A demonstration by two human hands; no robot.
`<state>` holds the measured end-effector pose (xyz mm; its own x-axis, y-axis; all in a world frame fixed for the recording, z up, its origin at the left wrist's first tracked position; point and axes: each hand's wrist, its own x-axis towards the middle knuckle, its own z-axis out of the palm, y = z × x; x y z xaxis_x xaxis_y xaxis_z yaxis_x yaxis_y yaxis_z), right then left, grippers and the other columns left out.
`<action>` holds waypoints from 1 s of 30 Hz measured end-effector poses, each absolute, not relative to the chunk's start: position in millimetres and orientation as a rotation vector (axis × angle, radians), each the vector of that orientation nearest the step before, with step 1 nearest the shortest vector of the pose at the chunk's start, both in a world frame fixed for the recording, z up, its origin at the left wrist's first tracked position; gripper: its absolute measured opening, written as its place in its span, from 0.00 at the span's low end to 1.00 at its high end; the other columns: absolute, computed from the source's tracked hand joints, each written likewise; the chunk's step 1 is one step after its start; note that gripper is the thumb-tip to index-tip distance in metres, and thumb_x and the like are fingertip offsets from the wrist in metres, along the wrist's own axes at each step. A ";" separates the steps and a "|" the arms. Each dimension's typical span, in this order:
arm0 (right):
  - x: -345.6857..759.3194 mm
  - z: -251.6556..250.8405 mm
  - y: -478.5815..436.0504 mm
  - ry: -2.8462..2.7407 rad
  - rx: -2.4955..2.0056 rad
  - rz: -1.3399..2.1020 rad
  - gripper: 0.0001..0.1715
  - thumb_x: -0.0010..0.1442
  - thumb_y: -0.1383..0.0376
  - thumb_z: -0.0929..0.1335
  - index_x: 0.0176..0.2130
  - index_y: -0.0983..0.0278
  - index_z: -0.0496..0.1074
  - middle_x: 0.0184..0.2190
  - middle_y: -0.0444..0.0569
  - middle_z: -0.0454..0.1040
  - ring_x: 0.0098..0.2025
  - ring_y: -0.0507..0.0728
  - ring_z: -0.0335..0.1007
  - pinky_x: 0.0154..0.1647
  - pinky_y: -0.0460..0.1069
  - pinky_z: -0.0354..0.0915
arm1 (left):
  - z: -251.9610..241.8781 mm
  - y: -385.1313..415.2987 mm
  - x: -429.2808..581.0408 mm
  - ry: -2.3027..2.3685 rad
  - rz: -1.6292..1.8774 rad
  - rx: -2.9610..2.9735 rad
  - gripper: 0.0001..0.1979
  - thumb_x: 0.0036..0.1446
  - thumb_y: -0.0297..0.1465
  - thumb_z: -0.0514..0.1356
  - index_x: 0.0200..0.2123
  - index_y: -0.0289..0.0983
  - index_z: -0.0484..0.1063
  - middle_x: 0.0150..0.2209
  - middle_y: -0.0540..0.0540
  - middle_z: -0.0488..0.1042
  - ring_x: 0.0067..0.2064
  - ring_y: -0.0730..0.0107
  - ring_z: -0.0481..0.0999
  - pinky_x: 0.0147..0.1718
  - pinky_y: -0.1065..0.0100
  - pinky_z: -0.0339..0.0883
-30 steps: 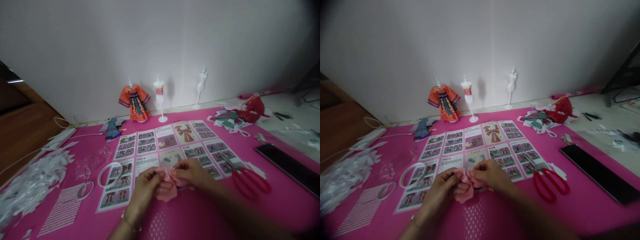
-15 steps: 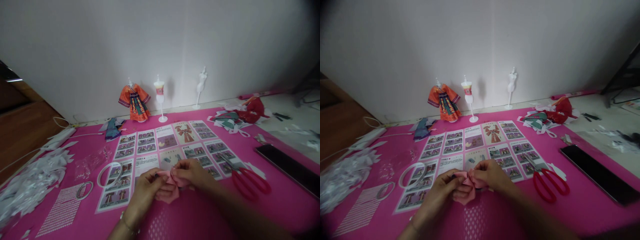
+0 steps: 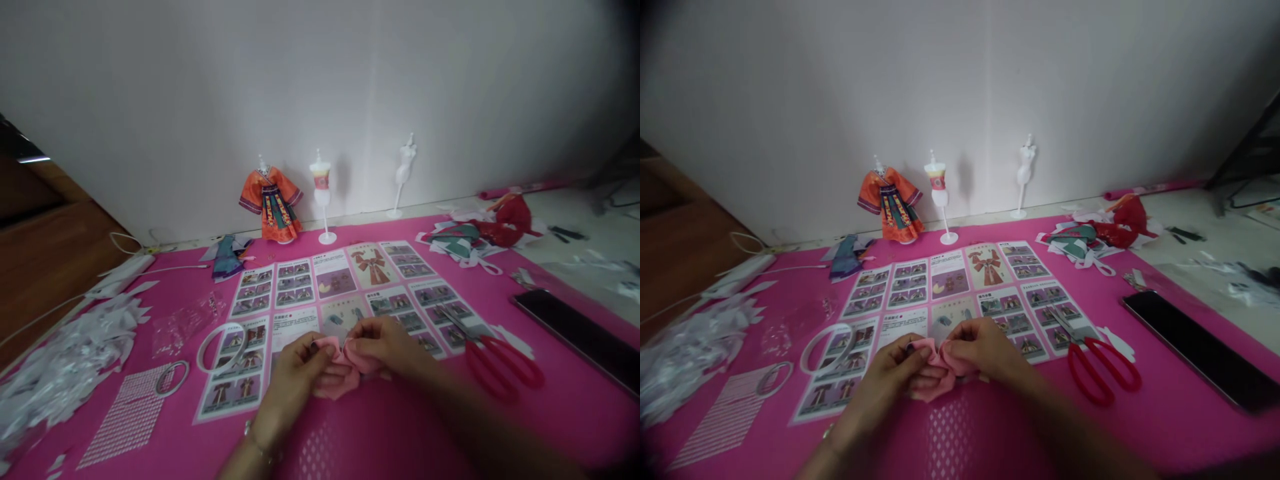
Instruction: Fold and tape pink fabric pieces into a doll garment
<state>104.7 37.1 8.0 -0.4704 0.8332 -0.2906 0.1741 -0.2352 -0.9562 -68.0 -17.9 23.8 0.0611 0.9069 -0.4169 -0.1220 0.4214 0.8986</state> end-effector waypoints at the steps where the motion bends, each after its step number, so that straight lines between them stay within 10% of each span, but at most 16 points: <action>1: 105.4 8.6 37.4 -1.532 -1.189 1.770 0.10 0.48 0.61 0.68 0.29 0.66 0.72 0.13 0.37 0.65 0.10 0.45 0.53 0.08 0.40 0.51 | 23.8 -17.7 -68.3 1.275 0.925 0.811 0.18 0.45 0.43 0.68 0.30 0.37 0.68 0.23 0.45 0.80 0.28 0.61 0.81 0.26 0.69 0.72; 30: 105.7 1.1 41.9 -1.485 -1.188 1.726 0.08 0.47 0.62 0.69 0.24 0.65 0.70 0.13 0.38 0.64 0.12 0.45 0.54 0.10 0.40 0.49 | 19.3 -20.2 -66.9 1.140 0.954 0.851 0.15 0.43 0.36 0.70 0.27 0.34 0.70 0.22 0.49 0.76 0.20 0.73 0.74 0.21 0.74 0.66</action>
<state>105.7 41.9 1.1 -0.4462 0.8569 -0.2580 0.1270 -0.2248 -0.9661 -66.9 -20.2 19.3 0.1400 0.9289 -0.3428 -0.1738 0.3639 0.9151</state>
